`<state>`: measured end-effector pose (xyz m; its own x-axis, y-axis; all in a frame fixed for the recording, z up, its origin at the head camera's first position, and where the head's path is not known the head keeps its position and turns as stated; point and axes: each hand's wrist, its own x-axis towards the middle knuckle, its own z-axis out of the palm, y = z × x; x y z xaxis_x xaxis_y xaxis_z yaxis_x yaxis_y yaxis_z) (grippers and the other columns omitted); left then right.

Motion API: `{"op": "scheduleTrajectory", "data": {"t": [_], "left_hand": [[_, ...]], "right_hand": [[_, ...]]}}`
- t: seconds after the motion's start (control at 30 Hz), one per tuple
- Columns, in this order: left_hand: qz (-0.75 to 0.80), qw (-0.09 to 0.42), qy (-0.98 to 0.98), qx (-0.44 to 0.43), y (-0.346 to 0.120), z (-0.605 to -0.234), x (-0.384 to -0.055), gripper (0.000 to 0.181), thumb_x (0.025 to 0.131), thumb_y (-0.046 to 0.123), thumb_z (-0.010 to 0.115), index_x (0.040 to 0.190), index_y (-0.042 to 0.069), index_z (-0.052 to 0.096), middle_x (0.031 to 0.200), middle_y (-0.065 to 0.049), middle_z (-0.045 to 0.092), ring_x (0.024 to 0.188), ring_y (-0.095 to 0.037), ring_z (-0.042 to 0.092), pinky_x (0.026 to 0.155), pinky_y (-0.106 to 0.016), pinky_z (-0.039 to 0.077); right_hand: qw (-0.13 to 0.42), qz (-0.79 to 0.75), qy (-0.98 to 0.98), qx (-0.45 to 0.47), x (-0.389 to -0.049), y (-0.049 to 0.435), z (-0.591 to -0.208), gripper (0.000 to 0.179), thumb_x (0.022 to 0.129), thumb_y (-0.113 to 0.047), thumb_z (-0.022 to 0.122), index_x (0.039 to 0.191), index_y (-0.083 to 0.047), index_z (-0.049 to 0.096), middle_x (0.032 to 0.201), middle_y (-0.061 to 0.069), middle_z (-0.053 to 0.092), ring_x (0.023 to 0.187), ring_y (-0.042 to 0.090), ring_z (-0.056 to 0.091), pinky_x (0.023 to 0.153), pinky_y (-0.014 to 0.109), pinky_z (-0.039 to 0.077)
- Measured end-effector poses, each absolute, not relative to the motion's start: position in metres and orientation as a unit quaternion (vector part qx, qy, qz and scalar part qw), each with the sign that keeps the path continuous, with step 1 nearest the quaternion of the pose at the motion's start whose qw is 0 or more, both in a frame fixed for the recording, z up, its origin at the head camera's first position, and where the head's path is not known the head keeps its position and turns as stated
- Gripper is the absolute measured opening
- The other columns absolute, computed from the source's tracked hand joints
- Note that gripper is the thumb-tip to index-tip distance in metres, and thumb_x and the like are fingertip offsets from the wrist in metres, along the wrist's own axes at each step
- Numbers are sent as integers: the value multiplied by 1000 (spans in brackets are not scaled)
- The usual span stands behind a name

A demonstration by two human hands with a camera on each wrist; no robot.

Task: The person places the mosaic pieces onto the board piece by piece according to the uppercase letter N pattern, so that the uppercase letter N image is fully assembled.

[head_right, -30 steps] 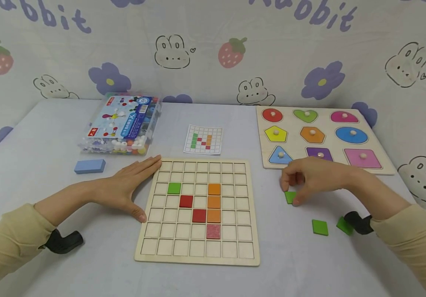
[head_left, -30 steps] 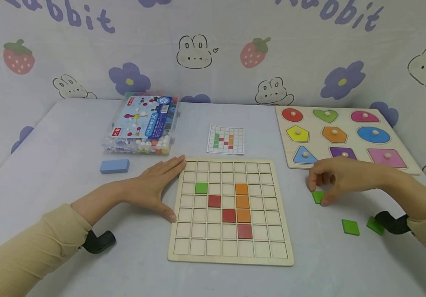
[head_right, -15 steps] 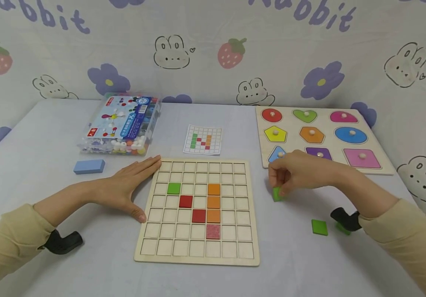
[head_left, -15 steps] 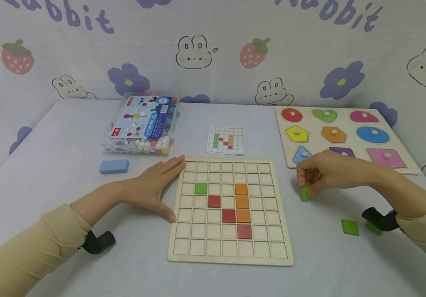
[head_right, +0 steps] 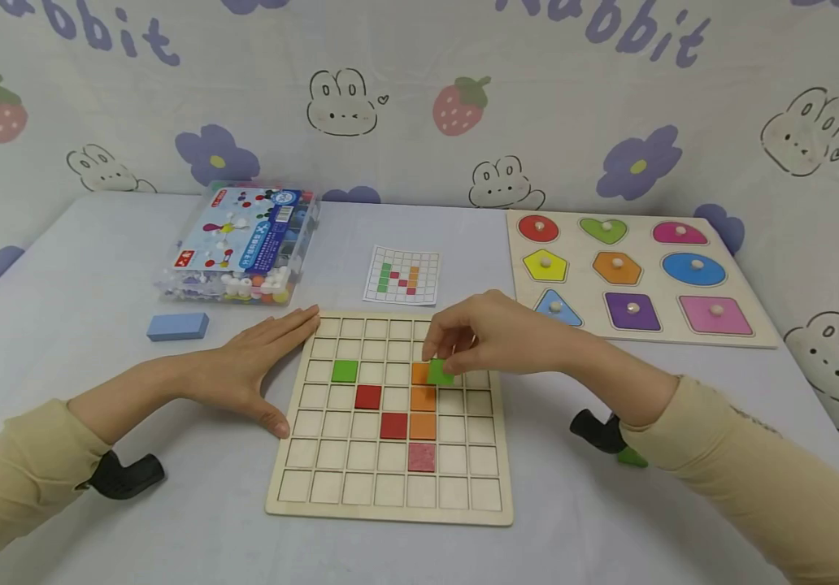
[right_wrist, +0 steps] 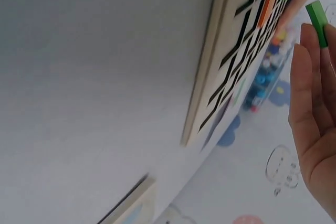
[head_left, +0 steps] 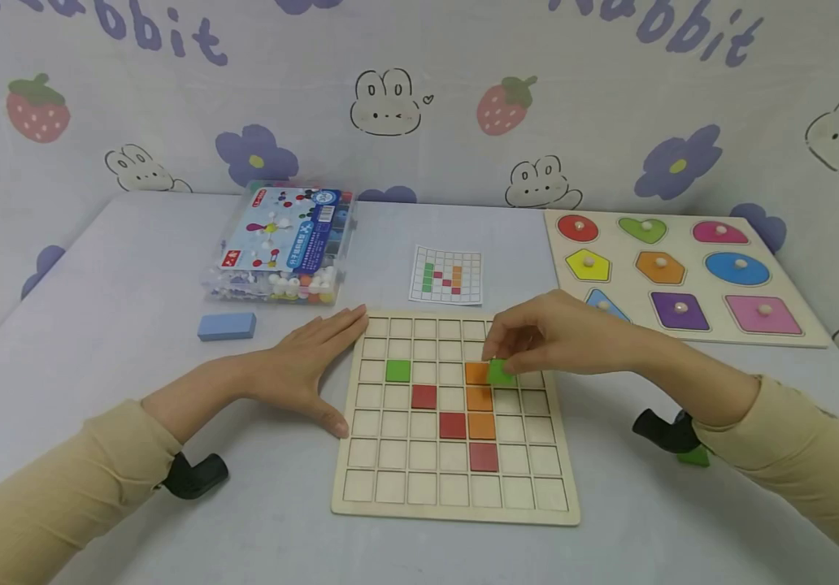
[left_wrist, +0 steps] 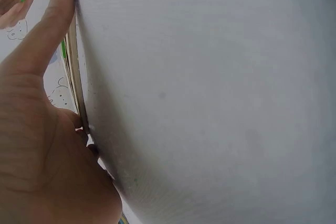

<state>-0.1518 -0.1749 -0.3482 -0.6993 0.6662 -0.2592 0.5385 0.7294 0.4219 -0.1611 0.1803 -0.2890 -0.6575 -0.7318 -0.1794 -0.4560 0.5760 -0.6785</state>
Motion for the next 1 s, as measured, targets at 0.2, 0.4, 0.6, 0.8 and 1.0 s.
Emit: {"op": "scheduleTrajectory", "data": {"t": [0.2, 0.4, 0.6, 0.8, 1.0], "left_hand": [[159, 202, 908, 332, -174, -347, -151, 132, 67, 59, 83, 160, 6, 5, 170, -10, -4, 157, -34, -2, 128, -58, 6], [161, 203, 908, 329, -175, -347, -151, 133, 67, 59, 83, 160, 6, 5, 170, -10, -4, 157, -34, -2, 128, -58, 6], [165, 205, 907, 328, -175, -347, -151, 133, 67, 59, 83, 160, 7, 4, 170, -10, -4, 158, -34, -2, 127, -58, 6], [165, 208, 907, 327, -175, -346, -151, 133, 68, 61, 82, 160, 8, 3, 170, -9, -5, 158, -34, -3, 127, -59, 5], [161, 208, 908, 327, -175, -346, -151, 133, 68, 62, 81, 160, 8, 2, 170, -8, -6, 158, -33, -3, 127, -59, 5]], "right_hand": [[212, -315, 853, -358, -159, 155, -291, 18, 89, -8, 72, 106, -16, 74, 93, -5, 73, 85, 12, 64, 81, 22, 59], [192, -331, 847, -369, -158, 137, -293, 21, 88, -5, 71, 107, -13, 74, 95, -2, 75, 85, 10, 65, 81, 21, 59], [190, -345, 840, -373, -156, 120, -294, 20, 87, -5, 73, 106, -11, 75, 96, -1, 76, 84, 10, 65, 80, 21, 59], [187, -344, 842, -372, -153, 104, -292, 20, 86, -6, 74, 105, -13, 77, 92, -2, 75, 80, 10, 64, 78, 22, 58], [187, -337, 845, -370, -153, 91, -294, 20, 86, -8, 74, 104, -15, 77, 89, -2, 75, 75, 8, 65, 74, 23, 57]]}}
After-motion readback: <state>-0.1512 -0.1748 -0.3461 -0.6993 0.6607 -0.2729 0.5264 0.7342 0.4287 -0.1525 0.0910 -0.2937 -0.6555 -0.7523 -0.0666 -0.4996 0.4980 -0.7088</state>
